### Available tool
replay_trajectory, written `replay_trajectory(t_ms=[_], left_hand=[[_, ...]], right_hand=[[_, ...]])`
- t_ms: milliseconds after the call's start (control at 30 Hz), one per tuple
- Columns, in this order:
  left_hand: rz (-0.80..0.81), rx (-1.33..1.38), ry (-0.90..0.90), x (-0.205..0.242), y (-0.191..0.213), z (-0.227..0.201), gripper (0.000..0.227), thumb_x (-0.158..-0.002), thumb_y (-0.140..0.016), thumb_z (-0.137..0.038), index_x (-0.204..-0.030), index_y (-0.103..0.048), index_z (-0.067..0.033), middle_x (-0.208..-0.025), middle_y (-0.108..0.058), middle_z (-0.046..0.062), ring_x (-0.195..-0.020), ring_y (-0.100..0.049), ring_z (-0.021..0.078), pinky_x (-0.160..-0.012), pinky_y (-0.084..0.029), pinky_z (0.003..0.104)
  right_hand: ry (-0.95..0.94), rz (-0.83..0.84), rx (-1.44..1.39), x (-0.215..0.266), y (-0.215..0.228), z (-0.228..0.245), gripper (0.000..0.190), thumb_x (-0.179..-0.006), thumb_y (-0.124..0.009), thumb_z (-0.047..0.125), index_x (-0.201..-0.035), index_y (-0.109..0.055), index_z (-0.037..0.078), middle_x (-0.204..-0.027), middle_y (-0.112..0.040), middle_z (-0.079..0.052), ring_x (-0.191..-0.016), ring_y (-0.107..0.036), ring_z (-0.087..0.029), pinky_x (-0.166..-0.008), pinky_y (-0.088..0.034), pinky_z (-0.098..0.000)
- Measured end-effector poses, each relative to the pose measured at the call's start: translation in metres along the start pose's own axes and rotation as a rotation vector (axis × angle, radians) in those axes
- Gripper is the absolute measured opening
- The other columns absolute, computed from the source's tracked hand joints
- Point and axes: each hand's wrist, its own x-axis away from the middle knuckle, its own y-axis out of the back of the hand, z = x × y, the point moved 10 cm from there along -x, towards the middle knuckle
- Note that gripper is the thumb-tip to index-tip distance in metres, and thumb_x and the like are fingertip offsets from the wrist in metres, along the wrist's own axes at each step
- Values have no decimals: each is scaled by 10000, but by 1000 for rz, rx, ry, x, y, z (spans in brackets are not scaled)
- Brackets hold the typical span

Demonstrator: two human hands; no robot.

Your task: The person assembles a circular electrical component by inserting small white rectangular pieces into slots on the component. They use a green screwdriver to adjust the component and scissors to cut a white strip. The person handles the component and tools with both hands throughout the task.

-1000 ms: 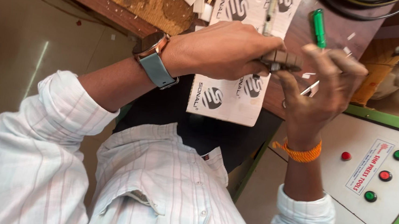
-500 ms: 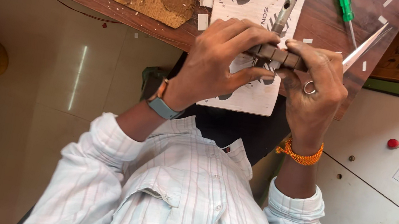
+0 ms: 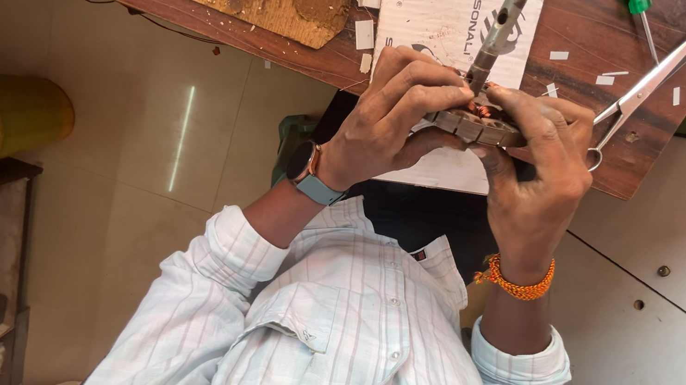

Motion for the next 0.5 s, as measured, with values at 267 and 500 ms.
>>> replay_trajectory(t_ms=[267,500], left_hand=[[34,-18,7,-6,-5,-8,545,-863,-905,-209,-1296,-587,-112,-1251,-636,29,-1171,-598,251,-1042,-471,398],[86,-12,-6,-11,-5,-10,564,-856,-903,-205,-1323,-597,-128,-1275,-644,17,-1178,-605,235,-1041,-471,385]], right_hand=[[48,-61,-19,11,1,-7,379,-1025,-757,311,-1286,-687,45,-1221,-725,-74,-1183,-601,-230,-1006,-554,-335],[50,-87,12,13,3,-11,439,-1007,-758,317,-1328,-678,29,-1210,-717,-83,-1178,-606,-231,-1008,-543,-346]])
